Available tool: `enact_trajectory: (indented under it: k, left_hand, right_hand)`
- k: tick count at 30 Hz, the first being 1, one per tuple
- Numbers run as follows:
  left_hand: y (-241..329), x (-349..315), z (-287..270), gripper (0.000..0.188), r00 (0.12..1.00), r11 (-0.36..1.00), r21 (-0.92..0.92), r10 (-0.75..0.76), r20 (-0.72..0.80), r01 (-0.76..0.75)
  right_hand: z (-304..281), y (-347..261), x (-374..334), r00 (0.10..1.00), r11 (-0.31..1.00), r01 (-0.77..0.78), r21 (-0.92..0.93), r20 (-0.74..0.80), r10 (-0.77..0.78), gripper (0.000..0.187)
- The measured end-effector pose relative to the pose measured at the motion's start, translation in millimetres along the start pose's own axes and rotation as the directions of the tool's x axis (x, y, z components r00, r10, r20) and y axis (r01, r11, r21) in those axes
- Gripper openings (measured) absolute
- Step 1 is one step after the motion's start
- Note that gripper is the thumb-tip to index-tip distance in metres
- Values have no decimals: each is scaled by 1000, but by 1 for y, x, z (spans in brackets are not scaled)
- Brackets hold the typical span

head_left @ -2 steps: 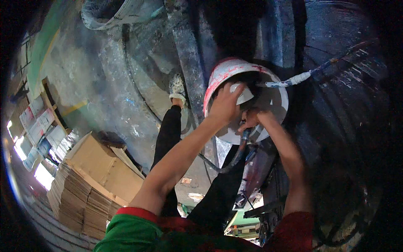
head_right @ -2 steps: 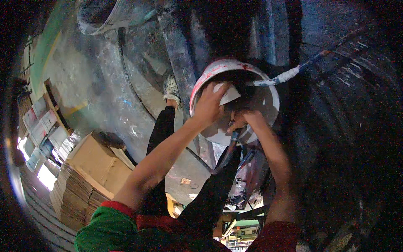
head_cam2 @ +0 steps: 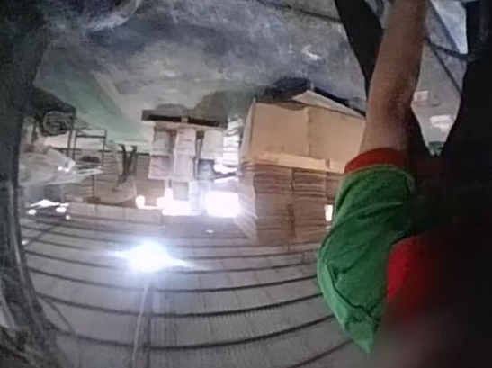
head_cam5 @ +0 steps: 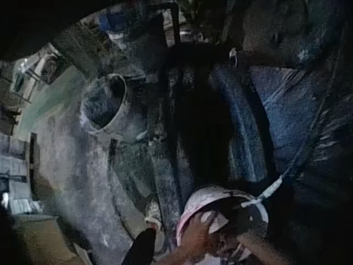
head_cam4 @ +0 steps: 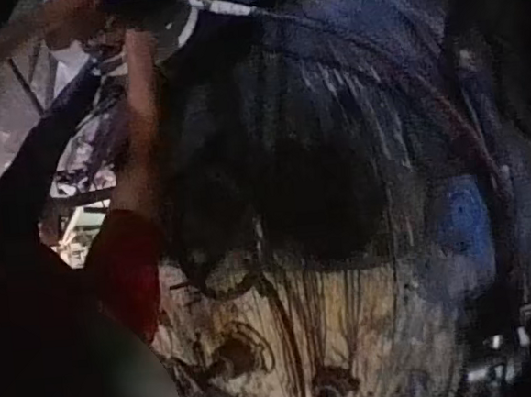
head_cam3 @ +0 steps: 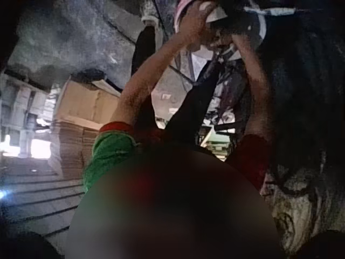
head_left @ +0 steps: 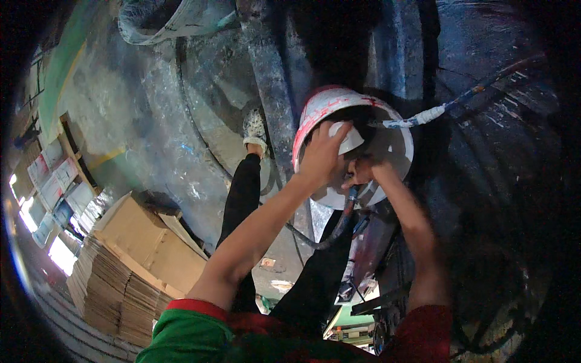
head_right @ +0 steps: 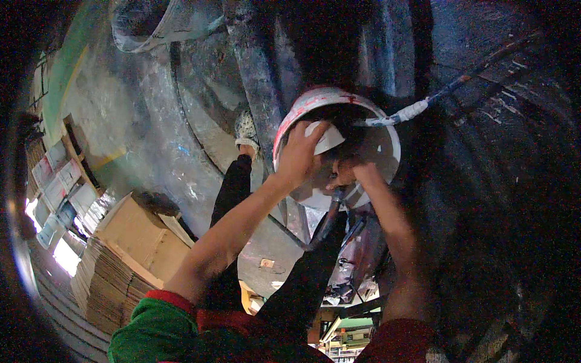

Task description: The person searches through cardboard and debris, retrieves a small white ceramic cup, then walks to a bucket and scrubs the cup by hand. The person rinses the cup and inspects it before placing it on a stack of buckets.

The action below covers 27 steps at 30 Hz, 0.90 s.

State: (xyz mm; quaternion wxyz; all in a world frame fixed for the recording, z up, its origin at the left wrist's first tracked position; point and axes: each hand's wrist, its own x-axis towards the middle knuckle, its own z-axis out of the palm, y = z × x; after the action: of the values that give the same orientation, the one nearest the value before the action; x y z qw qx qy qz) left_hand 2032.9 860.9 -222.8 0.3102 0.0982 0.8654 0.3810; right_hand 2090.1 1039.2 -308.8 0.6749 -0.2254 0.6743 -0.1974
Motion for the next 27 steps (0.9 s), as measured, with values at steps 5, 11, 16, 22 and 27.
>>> enact_trajectory:
  k: [5,11,16,22,27]
  left_hand:
    - [28,-25,-31,71,986,982,-188,-10,-167,-21]
    - [22,-39,-77,54,954,825,-564,-190,-231,28]
    - [22,-72,-136,52,844,-6,-963,-479,240,270]
    - [60,-147,-277,62,938,-225,-965,-286,198,135]
    - [72,-191,-414,61,984,-306,-952,-166,71,17]
  right_hand:
    - [39,-5,9,748,989,48,-142,-651,-130,42]
    - [57,-5,27,889,999,-11,39,-457,28,44]
    - [34,-38,-27,784,989,-116,96,-602,150,70]
    - [6,-138,-135,529,940,-242,240,-780,335,77]
    - [-71,-300,-214,561,764,-77,641,-606,564,67]
